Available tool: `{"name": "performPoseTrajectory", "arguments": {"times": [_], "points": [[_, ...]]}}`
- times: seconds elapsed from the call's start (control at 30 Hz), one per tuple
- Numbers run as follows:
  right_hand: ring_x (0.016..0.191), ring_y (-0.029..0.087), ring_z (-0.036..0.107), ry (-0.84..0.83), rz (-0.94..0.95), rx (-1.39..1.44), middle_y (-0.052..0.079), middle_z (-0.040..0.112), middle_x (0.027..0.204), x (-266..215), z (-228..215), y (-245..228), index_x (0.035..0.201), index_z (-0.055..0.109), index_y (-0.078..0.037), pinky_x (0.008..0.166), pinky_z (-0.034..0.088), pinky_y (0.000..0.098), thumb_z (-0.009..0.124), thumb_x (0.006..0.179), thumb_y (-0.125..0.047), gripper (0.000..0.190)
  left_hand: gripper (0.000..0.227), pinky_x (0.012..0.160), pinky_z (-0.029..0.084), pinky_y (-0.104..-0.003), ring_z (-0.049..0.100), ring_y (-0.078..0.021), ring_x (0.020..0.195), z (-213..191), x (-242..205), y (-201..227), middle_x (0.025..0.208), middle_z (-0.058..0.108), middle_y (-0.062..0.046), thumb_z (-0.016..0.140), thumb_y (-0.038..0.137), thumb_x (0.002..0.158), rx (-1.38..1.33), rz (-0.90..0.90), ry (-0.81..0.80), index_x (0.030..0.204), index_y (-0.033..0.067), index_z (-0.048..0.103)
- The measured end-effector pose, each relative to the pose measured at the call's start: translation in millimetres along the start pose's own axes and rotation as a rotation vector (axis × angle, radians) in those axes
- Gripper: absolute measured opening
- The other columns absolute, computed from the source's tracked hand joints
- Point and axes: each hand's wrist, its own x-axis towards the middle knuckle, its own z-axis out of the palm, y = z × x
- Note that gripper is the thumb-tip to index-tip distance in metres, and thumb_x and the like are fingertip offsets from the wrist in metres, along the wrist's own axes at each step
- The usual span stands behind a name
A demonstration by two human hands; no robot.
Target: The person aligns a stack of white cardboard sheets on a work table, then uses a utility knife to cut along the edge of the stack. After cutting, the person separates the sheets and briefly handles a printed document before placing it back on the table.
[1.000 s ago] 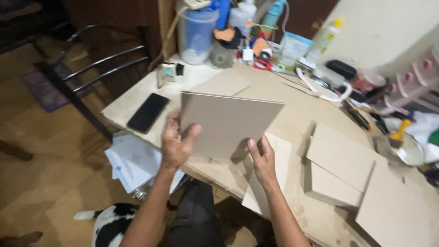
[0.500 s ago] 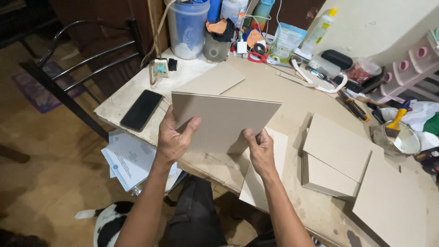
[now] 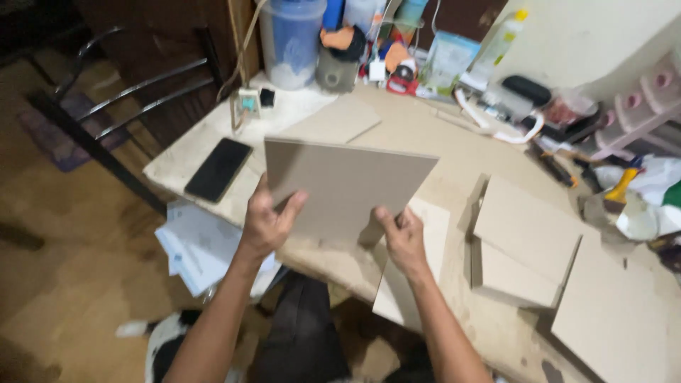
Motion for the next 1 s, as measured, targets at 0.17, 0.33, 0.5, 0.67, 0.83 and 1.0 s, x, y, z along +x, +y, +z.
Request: {"name": "performPoseTrajectory", "arguments": {"times": [0.17, 0.33, 0.5, 0.67, 0.83, 1.0], "points": [[0.068, 0.015, 0.05, 0.065, -0.114, -0.07, 0.002, 0.054, 0.072, -1, -7, -49, 0.091, 0.064, -0.009, 0.062, 0.044, 0.0348, 0.067, 0.102, -0.035, 0.029, 0.044, 0.098, 0.054, -0.056, 0.069, -0.0378, 0.102, 4, 10, 22, 0.102, 0.069, -0.029, 0.075, 0.016, 0.094, 0.025, 0.004, 0.016, 0.121, -0.0133, 0.057], [0.062, 0.012, 0.049, 0.079, -0.087, -0.047, -0.002, 0.055, 0.064, -69, -5, -129, 0.079, 0.063, -0.009, 0.06, 0.045, 0.0296, 0.071, 0.1, -0.022, 0.026, 0.079, 0.106, 0.05, -0.047, 0.063, -0.0314, 0.121, 13, -36, 48, 0.127, 0.064, -0.027, 0.08, 0.015, 0.088, -0.178, -0.21, 0.113, 0.152, 0.0003, 0.036], [0.065, 0.005, 0.024, 0.261, 0.03, -0.103, -0.01, 0.024, 0.069, -137, -19, -88, 0.071, 0.023, -0.019, 0.056, 0.019, 0.0268, 0.071, 0.091, -0.029, 0.053, 0.076, 0.124, 0.029, -0.034, 0.029, -0.0223, 0.154, 36, -83, 71, 0.165, 0.034, -0.014, 0.071, 0.016, 0.09, -0.287, -0.513, 0.03, 0.155, 0.0044, 0.033], [0.079, 0.006, 0.047, 0.27, 0.066, -0.051, -0.007, 0.054, 0.082, -181, -40, -59, 0.081, 0.051, -0.012, 0.068, 0.04, 0.0259, 0.07, 0.095, -0.027, 0.028, 0.073, 0.124, 0.03, -0.033, 0.032, -0.0211, 0.153, 59, -119, 70, 0.164, 0.036, -0.014, 0.071, 0.014, 0.092, -0.315, -0.538, -0.034, 0.155, 0.0063, 0.034], [0.066, 0.007, 0.035, 0.243, -0.028, 0.099, -0.009, 0.041, 0.069, -194, -51, -46, 0.075, 0.038, -0.019, 0.06, 0.029, 0.026, 0.066, 0.095, -0.02, 0.035, 0.076, 0.124, 0.029, -0.035, 0.032, -0.028, 0.154, 68, -125, 79, 0.164, 0.034, -0.021, 0.072, 0.016, 0.091, -0.362, -0.568, -0.112, 0.155, 0.0064, 0.032], [0.07, 0.007, 0.044, 0.317, -0.004, 0.075, -0.008, 0.051, 0.073, -198, -61, -32, 0.077, 0.048, -0.016, 0.064, 0.037, 0.0252, 0.07, 0.093, -0.025, 0.029, 0.075, 0.128, 0.029, -0.039, 0.031, -0.0299, 0.155, 81, -134, 74, 0.164, 0.035, -0.019, 0.07, 0.016, 0.095, -0.319, -0.437, -0.146, 0.156, 0.006, 0.028]]}}
